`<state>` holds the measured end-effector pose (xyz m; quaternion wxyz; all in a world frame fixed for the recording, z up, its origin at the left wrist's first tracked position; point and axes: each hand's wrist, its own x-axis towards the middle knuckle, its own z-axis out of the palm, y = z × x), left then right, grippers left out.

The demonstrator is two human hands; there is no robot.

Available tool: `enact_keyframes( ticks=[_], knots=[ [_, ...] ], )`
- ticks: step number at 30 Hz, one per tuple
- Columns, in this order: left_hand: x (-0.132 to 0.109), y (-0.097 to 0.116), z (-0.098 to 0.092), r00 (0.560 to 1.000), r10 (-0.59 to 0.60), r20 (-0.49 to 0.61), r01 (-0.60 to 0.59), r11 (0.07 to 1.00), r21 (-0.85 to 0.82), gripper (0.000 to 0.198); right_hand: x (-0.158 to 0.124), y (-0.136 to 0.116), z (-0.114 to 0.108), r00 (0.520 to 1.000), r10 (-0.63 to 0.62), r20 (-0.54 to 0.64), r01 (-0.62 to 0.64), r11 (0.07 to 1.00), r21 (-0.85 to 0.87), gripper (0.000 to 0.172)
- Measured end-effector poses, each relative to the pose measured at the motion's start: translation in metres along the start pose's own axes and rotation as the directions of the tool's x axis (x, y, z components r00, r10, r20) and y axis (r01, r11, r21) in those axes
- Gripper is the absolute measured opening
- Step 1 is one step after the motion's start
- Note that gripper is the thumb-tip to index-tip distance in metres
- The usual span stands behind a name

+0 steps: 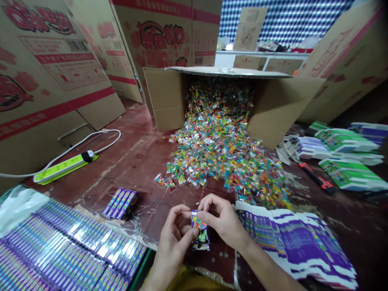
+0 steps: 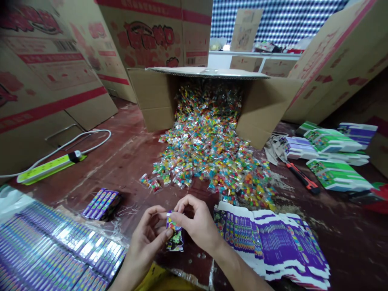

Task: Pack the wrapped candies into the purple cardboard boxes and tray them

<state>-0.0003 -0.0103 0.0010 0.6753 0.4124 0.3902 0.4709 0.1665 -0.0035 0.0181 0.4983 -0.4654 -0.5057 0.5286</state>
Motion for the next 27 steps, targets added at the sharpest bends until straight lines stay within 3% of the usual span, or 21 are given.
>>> enact_keyframes(
  ticks=[4,9,12,16,18,19,21,23,25,27],
  knots=[
    [-0.003,0.006,-0.004,0.999,0.011,0.037,-0.013,0.998,0.063,0.039,0.011,-0.004,-0.007,0.980,0.179,0.087,-0.178,0.984,-0.017,0.023],
    [-0.006,0.010,-0.005,0.998,-0.022,0.067,0.013,0.993,0.121,0.041,0.018,-0.006,-0.008,0.975,0.200,0.101,-0.193,0.979,-0.070,0.024],
    [-0.006,0.009,-0.010,0.996,-0.047,0.076,0.034,0.986,0.163,0.044,0.016,-0.007,-0.004,0.987,0.143,0.072,-0.130,0.978,-0.165,0.021],
    [-0.003,0.008,-0.022,0.996,-0.054,0.067,0.038,0.974,0.223,0.039,0.008,-0.015,0.000,0.995,-0.034,0.098,0.070,0.920,-0.385,0.022],
    [-0.002,0.007,-0.027,0.997,-0.055,0.056,0.041,0.973,0.227,0.036,0.005,-0.022,0.002,0.978,-0.067,0.200,0.160,0.850,-0.501,0.014],
    [-0.001,0.007,-0.030,0.997,-0.053,0.049,0.041,0.973,0.225,0.035,0.004,-0.025,0.003,0.965,-0.066,0.254,0.204,0.797,-0.568,0.022],
    [0.002,0.008,-0.033,0.999,-0.041,0.016,0.036,0.971,0.235,0.033,0.002,-0.028,0.010,0.940,-0.061,0.335,0.295,0.639,-0.710,0.061],
    [0.004,0.009,-0.035,1.000,-0.006,-0.029,0.013,0.963,0.271,0.031,0.003,-0.025,0.021,0.923,-0.074,0.377,0.368,0.449,-0.814,0.084],
    [0.006,0.011,-0.038,0.997,0.044,-0.068,-0.019,0.943,0.332,0.030,0.006,-0.017,0.036,0.910,-0.106,0.400,0.412,0.303,-0.859,0.086],
    [0.006,0.016,-0.044,0.992,0.081,-0.098,-0.034,0.911,0.412,0.028,0.013,-0.008,0.051,0.901,-0.122,0.416,0.433,0.257,-0.864,0.081]
  ],
)
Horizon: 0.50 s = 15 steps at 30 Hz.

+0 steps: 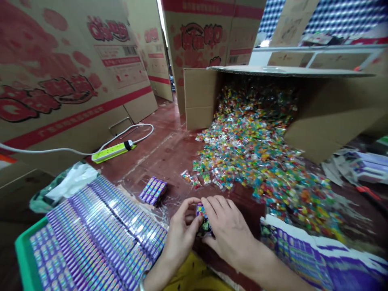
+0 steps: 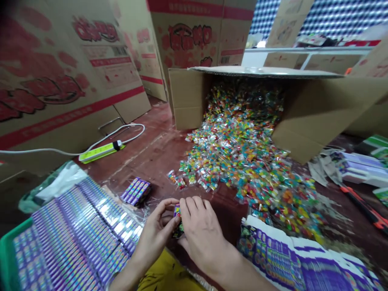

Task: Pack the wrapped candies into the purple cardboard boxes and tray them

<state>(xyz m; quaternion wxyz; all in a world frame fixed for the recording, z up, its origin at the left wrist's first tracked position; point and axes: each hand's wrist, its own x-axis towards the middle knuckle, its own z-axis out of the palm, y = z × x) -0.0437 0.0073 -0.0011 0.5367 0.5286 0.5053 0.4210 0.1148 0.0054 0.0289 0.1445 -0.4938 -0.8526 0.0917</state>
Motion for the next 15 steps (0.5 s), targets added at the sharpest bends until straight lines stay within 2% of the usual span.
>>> enact_keyframes(
  ticks=[3,5,7,9,10,12,15],
  knots=[
    [0.000,0.007,-0.023,0.998,0.013,-0.057,-0.005,0.992,0.125,0.030,0.021,-0.009,0.017,1.000,0.016,-0.003,-0.016,0.992,0.127,0.073],
    [0.003,0.014,-0.050,0.989,0.045,-0.138,-0.014,0.976,0.216,0.039,0.036,-0.013,0.027,0.999,0.041,-0.022,-0.033,0.955,0.294,0.071],
    [0.011,0.021,-0.085,0.954,0.130,-0.272,-0.025,0.932,0.360,0.047,0.053,-0.016,0.038,0.996,0.080,-0.034,-0.056,0.887,0.459,0.072],
    [0.023,0.024,-0.121,0.889,0.244,-0.386,0.003,0.841,0.541,0.047,0.068,-0.021,0.052,0.991,0.131,-0.034,-0.090,0.824,0.559,0.072],
    [0.030,0.022,-0.137,0.881,0.260,-0.395,0.038,0.794,0.607,0.048,0.076,-0.023,0.060,0.987,0.158,-0.038,-0.107,0.808,0.580,0.072],
    [0.043,0.016,-0.160,0.899,0.230,-0.373,0.069,0.767,0.638,0.048,0.089,-0.029,0.077,0.976,0.205,-0.068,-0.130,0.809,0.573,0.072],
    [0.056,0.001,-0.173,0.942,0.162,-0.294,0.072,0.757,0.649,0.048,0.101,-0.039,0.098,0.965,0.238,-0.109,-0.150,0.844,0.515,0.075]
  ],
)
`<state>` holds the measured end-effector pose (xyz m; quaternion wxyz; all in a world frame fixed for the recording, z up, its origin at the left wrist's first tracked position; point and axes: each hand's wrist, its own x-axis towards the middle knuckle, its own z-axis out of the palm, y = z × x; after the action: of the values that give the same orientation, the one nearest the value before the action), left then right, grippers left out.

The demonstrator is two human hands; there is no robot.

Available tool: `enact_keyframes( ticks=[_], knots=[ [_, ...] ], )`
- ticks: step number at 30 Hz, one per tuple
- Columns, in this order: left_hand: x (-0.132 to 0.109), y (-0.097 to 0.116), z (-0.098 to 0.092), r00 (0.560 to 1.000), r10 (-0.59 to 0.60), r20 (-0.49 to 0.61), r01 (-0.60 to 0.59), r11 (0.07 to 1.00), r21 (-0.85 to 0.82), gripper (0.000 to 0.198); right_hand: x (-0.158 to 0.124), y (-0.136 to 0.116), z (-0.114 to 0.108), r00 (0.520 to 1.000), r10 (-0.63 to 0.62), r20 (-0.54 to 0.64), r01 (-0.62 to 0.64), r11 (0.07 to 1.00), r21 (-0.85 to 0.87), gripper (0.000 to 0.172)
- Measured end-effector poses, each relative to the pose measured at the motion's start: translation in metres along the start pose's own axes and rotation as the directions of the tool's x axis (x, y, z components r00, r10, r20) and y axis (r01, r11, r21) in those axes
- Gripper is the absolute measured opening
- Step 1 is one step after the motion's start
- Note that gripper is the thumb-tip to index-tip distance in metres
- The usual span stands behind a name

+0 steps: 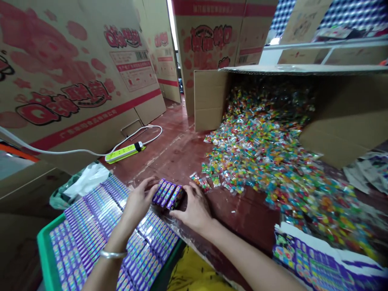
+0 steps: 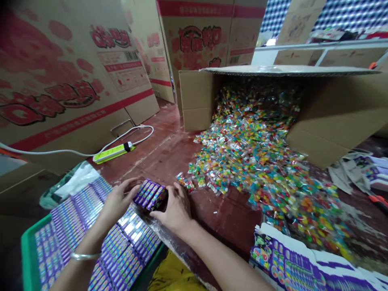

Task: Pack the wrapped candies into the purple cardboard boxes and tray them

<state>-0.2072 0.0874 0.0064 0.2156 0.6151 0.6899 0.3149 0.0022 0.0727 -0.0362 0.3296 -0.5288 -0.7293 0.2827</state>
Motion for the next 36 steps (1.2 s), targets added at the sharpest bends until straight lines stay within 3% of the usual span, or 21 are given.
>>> enact_keyframes(
  ticks=[6,12,14,16,18,19,21,22,24,27,30,33,36],
  knots=[
    [0.001,-0.011,0.015,0.997,0.011,0.075,-0.016,0.998,0.062,0.054,0.004,0.001,0.024,1.000,-0.004,-0.029,0.001,0.994,-0.109,0.088],
    [0.001,-0.008,0.009,0.999,0.002,0.054,-0.009,0.991,0.130,0.050,0.005,-0.003,0.024,1.000,-0.010,0.024,0.012,0.996,-0.085,0.092],
    [-0.005,0.002,0.005,1.000,-0.011,0.023,0.007,0.989,0.150,0.053,0.001,-0.006,0.012,0.998,0.000,0.057,0.005,0.997,-0.079,0.102],
    [-0.014,0.018,0.006,0.996,0.014,-0.091,0.003,0.982,0.189,0.058,-0.008,-0.006,-0.010,0.996,-0.022,0.082,0.029,0.996,-0.087,0.109],
    [-0.027,0.037,0.015,0.949,0.144,-0.282,-0.073,0.967,0.245,0.057,-0.023,-0.001,-0.045,0.996,-0.057,0.074,0.065,0.992,-0.109,0.096],
    [-0.035,0.048,0.024,0.927,0.219,-0.305,-0.147,0.959,0.241,0.053,-0.033,0.004,-0.066,0.997,-0.060,0.055,0.067,0.990,-0.126,0.079],
    [-0.055,0.069,0.051,0.899,0.386,-0.206,-0.368,0.922,0.120,0.049,-0.056,0.019,-0.112,1.000,0.005,-0.020,-0.008,0.983,-0.183,0.033],
    [-0.067,0.080,0.069,0.879,0.467,-0.091,-0.467,0.884,0.020,0.049,-0.069,0.029,-0.135,0.997,0.054,-0.062,-0.068,0.969,-0.236,0.021],
    [-0.092,0.100,0.108,0.807,0.577,0.125,-0.565,0.816,-0.123,0.050,-0.093,0.052,-0.178,0.977,0.143,-0.157,-0.194,0.900,-0.390,0.024],
    [-0.123,0.128,0.162,0.672,0.630,0.390,-0.591,0.773,-0.230,0.061,-0.123,0.084,-0.222,0.960,0.211,-0.186,-0.275,0.843,-0.463,0.026],
    [-0.138,0.148,0.197,0.617,0.588,0.523,-0.589,0.786,-0.188,0.070,-0.143,0.100,-0.238,0.954,0.243,-0.176,-0.299,0.809,-0.507,0.024],
    [-0.140,0.159,0.212,0.623,0.526,0.579,-0.595,0.799,-0.086,0.070,-0.153,0.102,-0.237,0.953,0.254,-0.166,-0.303,0.798,-0.521,0.021],
    [-0.139,0.162,0.215,0.637,0.497,0.589,-0.595,0.803,-0.034,0.070,-0.155,0.102,-0.233,0.959,0.235,-0.161,-0.284,0.815,-0.505,0.021]
  ],
)
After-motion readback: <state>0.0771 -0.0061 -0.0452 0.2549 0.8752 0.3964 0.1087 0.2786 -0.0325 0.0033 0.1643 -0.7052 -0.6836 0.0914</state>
